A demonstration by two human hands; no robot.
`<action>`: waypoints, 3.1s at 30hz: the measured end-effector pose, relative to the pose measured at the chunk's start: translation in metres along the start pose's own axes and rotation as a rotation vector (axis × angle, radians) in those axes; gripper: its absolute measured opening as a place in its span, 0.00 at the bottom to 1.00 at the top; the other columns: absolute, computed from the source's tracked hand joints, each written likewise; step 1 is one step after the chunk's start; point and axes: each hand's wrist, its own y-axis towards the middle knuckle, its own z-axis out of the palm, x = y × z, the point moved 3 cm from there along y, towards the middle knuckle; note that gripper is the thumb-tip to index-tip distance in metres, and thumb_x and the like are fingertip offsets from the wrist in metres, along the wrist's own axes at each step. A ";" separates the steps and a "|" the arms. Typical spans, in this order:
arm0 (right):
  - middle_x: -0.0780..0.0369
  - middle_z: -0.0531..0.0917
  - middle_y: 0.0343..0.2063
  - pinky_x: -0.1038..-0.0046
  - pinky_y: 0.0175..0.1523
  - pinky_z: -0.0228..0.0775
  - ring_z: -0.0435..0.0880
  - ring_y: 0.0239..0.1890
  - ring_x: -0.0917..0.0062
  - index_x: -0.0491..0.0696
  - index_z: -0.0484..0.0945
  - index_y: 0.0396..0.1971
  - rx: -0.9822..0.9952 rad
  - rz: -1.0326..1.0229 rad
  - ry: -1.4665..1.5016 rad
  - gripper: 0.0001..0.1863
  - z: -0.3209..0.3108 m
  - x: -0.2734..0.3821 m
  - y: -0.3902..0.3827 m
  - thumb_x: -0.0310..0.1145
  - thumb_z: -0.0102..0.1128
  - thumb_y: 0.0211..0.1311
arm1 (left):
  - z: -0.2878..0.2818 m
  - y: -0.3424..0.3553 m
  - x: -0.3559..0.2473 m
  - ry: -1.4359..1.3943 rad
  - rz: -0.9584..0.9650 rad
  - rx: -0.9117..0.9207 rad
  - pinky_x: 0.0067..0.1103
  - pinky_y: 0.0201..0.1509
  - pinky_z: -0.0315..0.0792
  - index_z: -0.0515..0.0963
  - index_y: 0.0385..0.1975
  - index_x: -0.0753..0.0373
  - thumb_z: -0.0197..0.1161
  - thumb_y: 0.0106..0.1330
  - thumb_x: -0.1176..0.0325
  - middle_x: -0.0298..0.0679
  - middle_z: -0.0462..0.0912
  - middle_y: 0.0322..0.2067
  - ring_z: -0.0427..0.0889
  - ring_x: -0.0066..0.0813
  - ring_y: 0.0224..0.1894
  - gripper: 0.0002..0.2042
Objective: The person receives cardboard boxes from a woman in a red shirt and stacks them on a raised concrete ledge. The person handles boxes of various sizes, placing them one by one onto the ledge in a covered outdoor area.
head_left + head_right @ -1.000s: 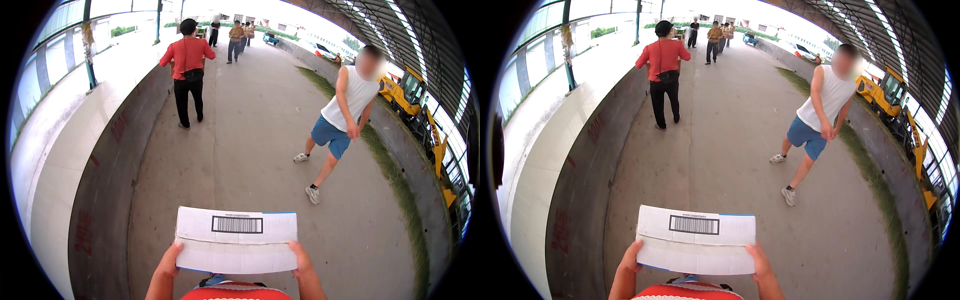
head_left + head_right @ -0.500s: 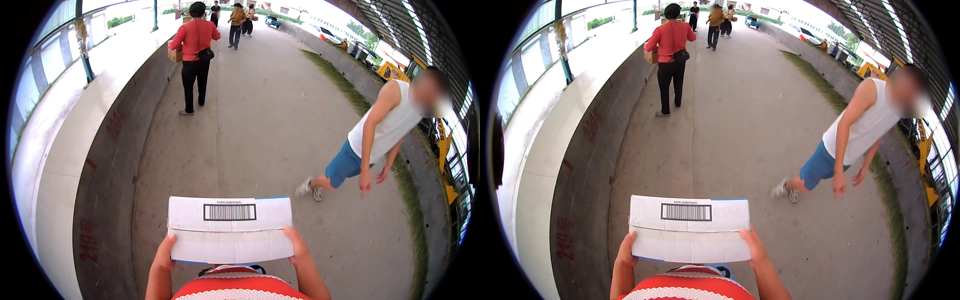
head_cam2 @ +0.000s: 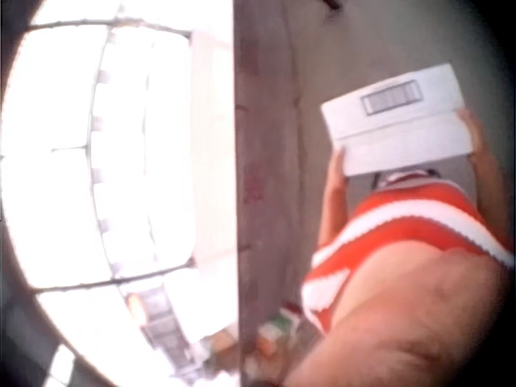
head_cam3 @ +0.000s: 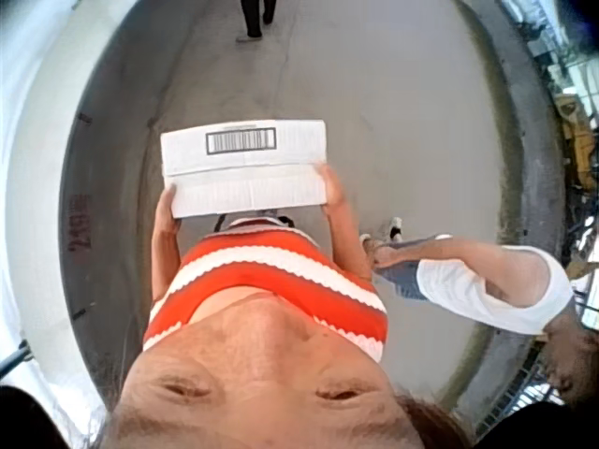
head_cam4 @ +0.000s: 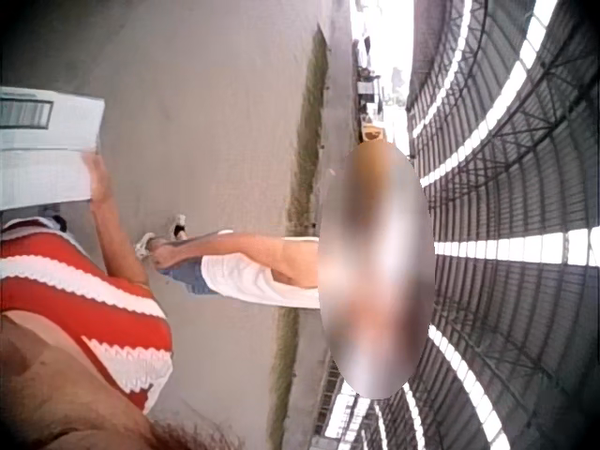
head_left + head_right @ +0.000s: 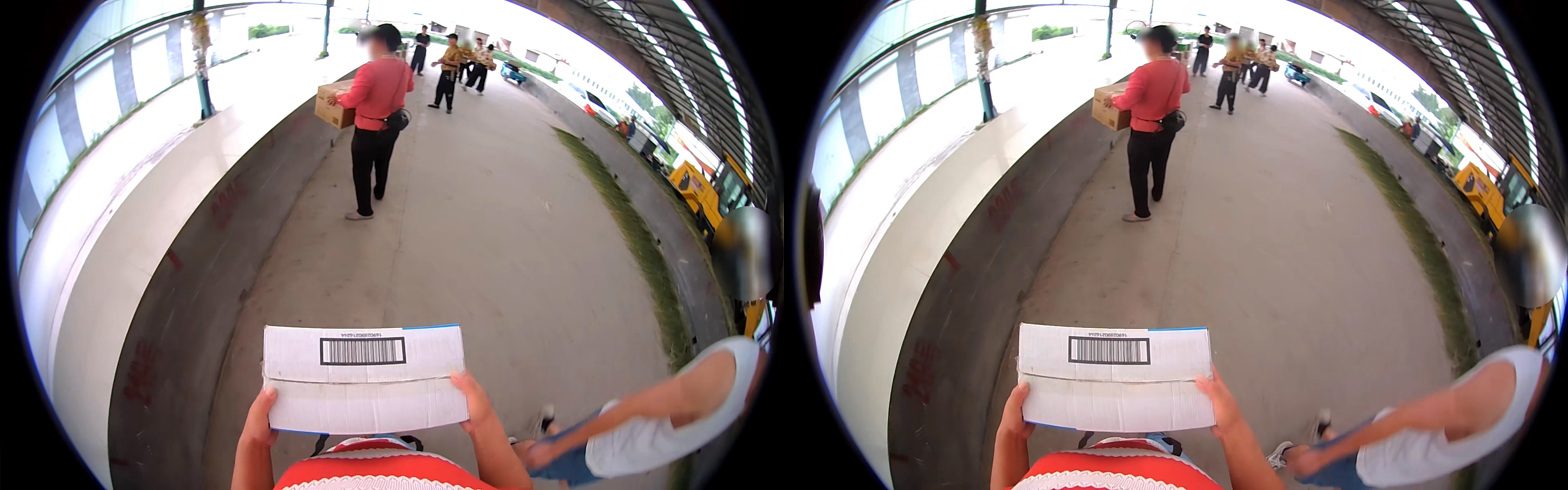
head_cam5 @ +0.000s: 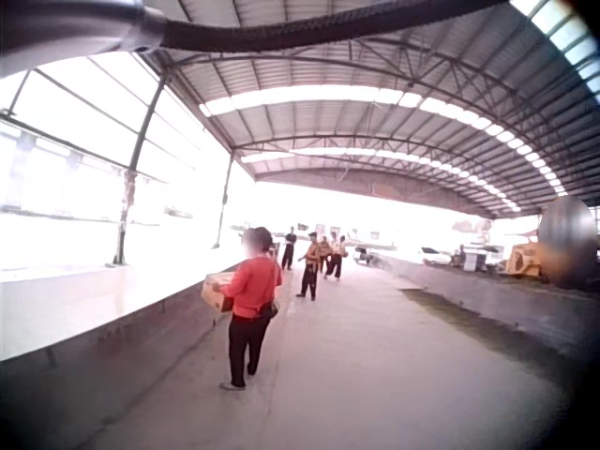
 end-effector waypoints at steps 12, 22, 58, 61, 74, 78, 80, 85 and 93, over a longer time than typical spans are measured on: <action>0.56 0.71 0.57 0.68 0.62 0.62 0.71 0.58 0.69 0.43 0.58 0.64 0.159 0.153 -0.083 0.32 -0.006 0.036 0.040 0.39 0.52 0.62 | 0.035 -0.037 0.013 -0.079 0.052 -0.207 0.32 0.64 0.62 0.62 0.62 0.69 0.53 0.62 0.51 0.48 0.71 0.59 0.70 0.40 0.60 0.33; 0.57 0.68 0.59 0.71 0.64 0.58 0.68 0.61 0.72 0.44 0.53 0.67 0.297 0.223 -0.144 0.35 0.006 0.063 0.061 0.38 0.52 0.62 | 0.051 -0.050 0.035 -0.149 0.129 -0.316 0.32 0.64 0.62 0.61 0.62 0.69 0.53 0.63 0.52 0.47 0.70 0.59 0.70 0.41 0.60 0.33; 0.54 0.76 0.52 0.61 0.56 0.70 0.77 0.52 0.63 0.42 0.67 0.58 0.563 0.473 -0.554 0.27 0.138 0.018 0.139 0.44 0.49 0.64 | 0.048 -0.126 0.046 -0.141 0.378 -0.704 0.30 0.73 0.40 0.37 0.71 0.63 0.52 0.67 0.49 0.49 0.47 0.69 0.47 0.38 0.71 0.42; 0.56 0.77 0.51 0.63 0.55 0.70 0.78 0.50 0.65 0.43 0.68 0.56 0.411 0.423 -0.533 0.28 0.123 0.015 0.149 0.46 0.53 0.62 | 0.042 -0.126 0.045 -0.261 0.439 -0.651 0.29 0.71 0.48 0.37 0.71 0.64 0.52 0.68 0.56 0.44 0.52 0.68 0.54 0.32 0.69 0.39; 0.58 0.70 0.57 0.71 0.62 0.59 0.69 0.58 0.72 0.43 0.59 0.64 0.552 0.496 -0.422 0.32 0.124 0.013 0.129 0.38 0.52 0.61 | 0.018 -0.125 0.056 -0.377 0.426 -0.665 0.30 0.63 0.63 0.63 0.61 0.70 0.51 0.65 0.54 0.46 0.72 0.57 0.72 0.38 0.59 0.30; 0.58 0.70 0.58 0.72 0.64 0.57 0.67 0.60 0.73 0.44 0.56 0.65 0.571 0.486 -0.410 0.34 0.126 0.009 0.127 0.38 0.52 0.61 | 0.012 -0.125 0.057 -0.394 0.371 -0.730 0.30 0.62 0.65 0.65 0.60 0.69 0.50 0.65 0.54 0.46 0.73 0.56 0.73 0.38 0.57 0.29; 0.58 0.70 0.58 0.72 0.64 0.56 0.67 0.60 0.74 0.44 0.56 0.66 0.684 0.480 -0.302 0.34 0.125 0.007 0.128 0.37 0.53 0.61 | 0.013 -0.127 0.055 -0.387 0.363 -0.738 0.30 0.61 0.66 0.66 0.59 0.69 0.50 0.65 0.55 0.46 0.74 0.55 0.74 0.37 0.56 0.28; 0.58 0.75 0.51 0.71 0.59 0.64 0.73 0.53 0.71 0.44 0.66 0.59 0.462 0.557 -0.497 0.26 0.103 0.001 0.144 0.37 0.53 0.61 | 0.030 -0.131 0.048 -0.296 0.323 -0.825 0.29 0.59 0.67 0.68 0.58 0.69 0.51 0.68 0.59 0.43 0.76 0.53 0.75 0.34 0.54 0.23; 0.54 0.76 0.52 0.61 0.56 0.70 0.76 0.52 0.62 0.42 0.66 0.58 0.761 0.720 -0.611 0.27 0.158 -0.038 0.187 0.44 0.49 0.64 | 0.063 -0.141 0.063 -0.297 0.480 -0.930 0.27 0.72 0.44 0.37 0.70 0.67 0.53 0.67 0.54 0.45 0.49 0.70 0.50 0.32 0.70 0.41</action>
